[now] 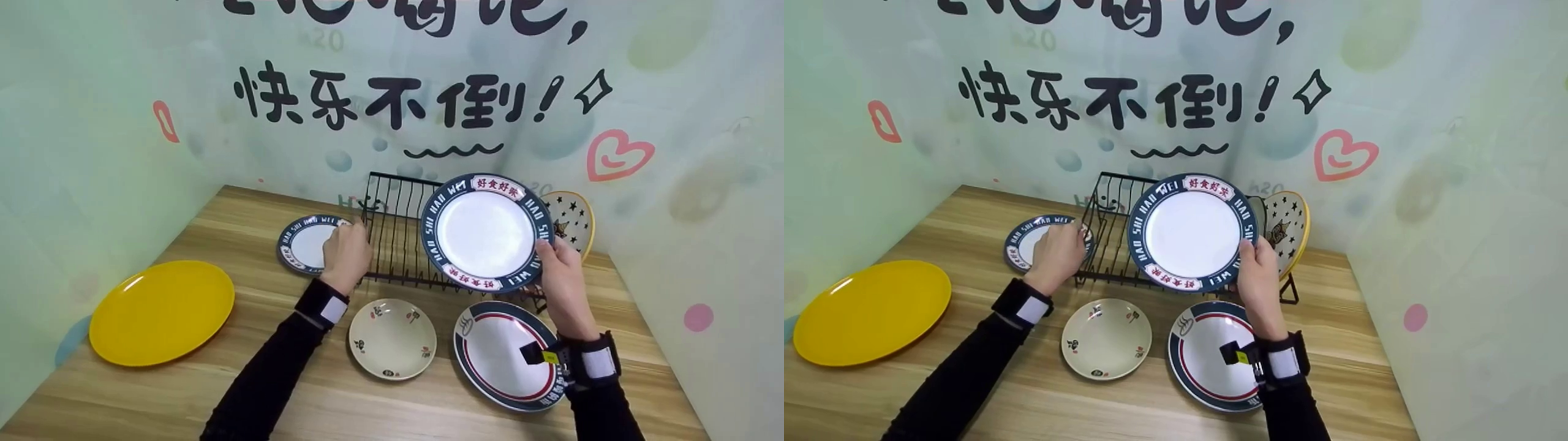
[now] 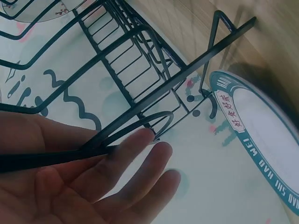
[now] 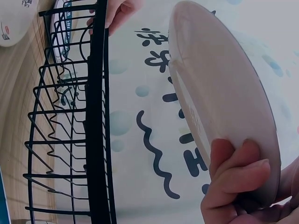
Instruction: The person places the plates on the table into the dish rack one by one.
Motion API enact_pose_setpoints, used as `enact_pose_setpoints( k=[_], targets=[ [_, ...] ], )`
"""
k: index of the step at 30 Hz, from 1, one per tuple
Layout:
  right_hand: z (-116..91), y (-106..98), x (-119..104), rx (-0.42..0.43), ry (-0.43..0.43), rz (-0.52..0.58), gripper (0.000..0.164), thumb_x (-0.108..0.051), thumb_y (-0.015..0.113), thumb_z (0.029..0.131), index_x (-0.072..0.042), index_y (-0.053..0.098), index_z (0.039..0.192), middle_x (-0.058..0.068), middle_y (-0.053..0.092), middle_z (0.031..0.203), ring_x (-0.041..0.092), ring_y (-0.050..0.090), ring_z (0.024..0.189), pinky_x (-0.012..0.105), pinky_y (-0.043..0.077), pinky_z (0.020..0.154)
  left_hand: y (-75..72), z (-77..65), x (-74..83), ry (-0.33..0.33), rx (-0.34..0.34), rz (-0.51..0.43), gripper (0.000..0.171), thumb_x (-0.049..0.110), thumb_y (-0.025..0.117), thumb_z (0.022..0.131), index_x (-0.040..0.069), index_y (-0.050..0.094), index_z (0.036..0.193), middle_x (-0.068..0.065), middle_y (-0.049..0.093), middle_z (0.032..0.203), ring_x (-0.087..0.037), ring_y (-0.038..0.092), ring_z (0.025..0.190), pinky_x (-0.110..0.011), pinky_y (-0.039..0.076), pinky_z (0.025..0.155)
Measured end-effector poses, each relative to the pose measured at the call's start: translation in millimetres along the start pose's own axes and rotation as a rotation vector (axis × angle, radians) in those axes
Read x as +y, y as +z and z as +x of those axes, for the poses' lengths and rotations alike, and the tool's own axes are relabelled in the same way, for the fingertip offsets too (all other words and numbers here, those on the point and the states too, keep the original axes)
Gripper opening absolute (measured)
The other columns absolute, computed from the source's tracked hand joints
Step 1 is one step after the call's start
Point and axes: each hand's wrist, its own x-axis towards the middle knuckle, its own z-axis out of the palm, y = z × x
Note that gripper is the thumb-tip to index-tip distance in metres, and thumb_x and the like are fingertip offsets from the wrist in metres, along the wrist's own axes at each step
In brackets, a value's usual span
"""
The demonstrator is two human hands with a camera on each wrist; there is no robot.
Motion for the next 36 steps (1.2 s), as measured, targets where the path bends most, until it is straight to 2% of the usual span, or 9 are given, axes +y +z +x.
enact_pose_setpoints(
  k=[4, 14, 20, 23, 27, 32, 36],
  targets=[
    [-0.3, 0.1, -0.5, 0.006, -0.003, 0.002, 0.041, -0.024, 0.036, 0.108, 0.008, 0.045, 0.131, 0.02, 0.061, 0.097, 0.018, 0.063, 0.076, 0.027, 0.056, 0.066, 1.5, -0.1, 0.7, 0.001, 0.005, -0.011, 0.034, 0.002, 0.057, 0.09, -0.009, 0.062, 0.122, -0.023, 0.067, 0.092, -0.034, 0.065, 0.077, -0.045, 0.055, 0.058],
    [2.4, 2.3, 2.2, 0.04, -0.009, 0.012, 0.038, -0.022, 0.037, 0.108, 0.009, 0.049, 0.127, 0.019, 0.062, 0.094, 0.017, 0.062, 0.075, 0.026, 0.054, 0.066, 4.2, -3.0, 1.2, 0.036, 0.064, -0.039, 0.018, -0.002, 0.056, 0.09, -0.008, 0.066, 0.103, -0.024, 0.065, 0.086, -0.036, 0.065, 0.075, -0.048, 0.055, 0.057],
    [-0.1, -0.9, 2.4, 0.031, 0.029, 0.002, 0.042, -0.024, 0.037, 0.108, 0.008, 0.045, 0.133, 0.02, 0.061, 0.098, 0.018, 0.063, 0.077, 0.027, 0.056, 0.068, 6.7, -6.4, -0.5, 0.02, 0.032, -0.059, 0.011, -0.002, 0.058, 0.087, -0.006, 0.067, 0.093, -0.024, 0.066, 0.086, -0.036, 0.065, 0.075, -0.047, 0.055, 0.06],
    [1.8, -4.9, -0.3, 0.067, 0.039, -0.055, 0.04, -0.025, 0.036, 0.108, 0.006, 0.048, 0.131, 0.018, 0.062, 0.093, 0.017, 0.061, 0.069, 0.026, 0.054, 0.059, 7.7, -7.3, -0.8, 0.009, 0.017, -0.074, 0.009, -0.002, 0.059, 0.086, -0.005, 0.067, 0.09, -0.024, 0.066, 0.086, -0.035, 0.065, 0.075, -0.046, 0.055, 0.061],
    [8.6, -10.7, -8.2, 0.112, 0.029, -0.19, 0.037, -0.027, 0.035, 0.108, 0.002, 0.051, 0.124, 0.015, 0.061, 0.087, 0.014, 0.055, 0.06, 0.023, 0.048, 0.049, 8.3, -7.4, -0.2, 0.004, 0.022, -0.078, 0.01, -0.003, 0.059, 0.087, -0.006, 0.067, 0.091, -0.024, 0.066, 0.087, -0.036, 0.065, 0.076, -0.046, 0.055, 0.061],
    [16.1, -21.5, -24.2, 0.108, -0.006, -0.301, 0.041, -0.029, 0.033, 0.108, 0.001, 0.051, 0.13, 0.017, 0.062, 0.09, 0.016, 0.057, 0.062, 0.024, 0.049, 0.048, 6.2, -6.0, 1.8, -0.001, 0.014, -0.069, 0.011, 0.0, 0.06, 0.087, -0.005, 0.068, 0.093, -0.024, 0.067, 0.089, -0.035, 0.066, 0.077, -0.046, 0.055, 0.062],
    [25.9, -29.4, -38.4, 0.11, -0.043, -0.389, 0.043, -0.03, 0.033, 0.107, 0.002, 0.053, 0.128, 0.017, 0.062, 0.087, 0.016, 0.058, 0.06, 0.024, 0.049, 0.047, 3.9, -4.9, 2.0, -0.002, 0.015, -0.063, 0.015, 0.0, 0.06, 0.087, -0.006, 0.068, 0.098, -0.024, 0.067, 0.091, -0.035, 0.065, 0.078, -0.045, 0.055, 0.063]
  ],
)
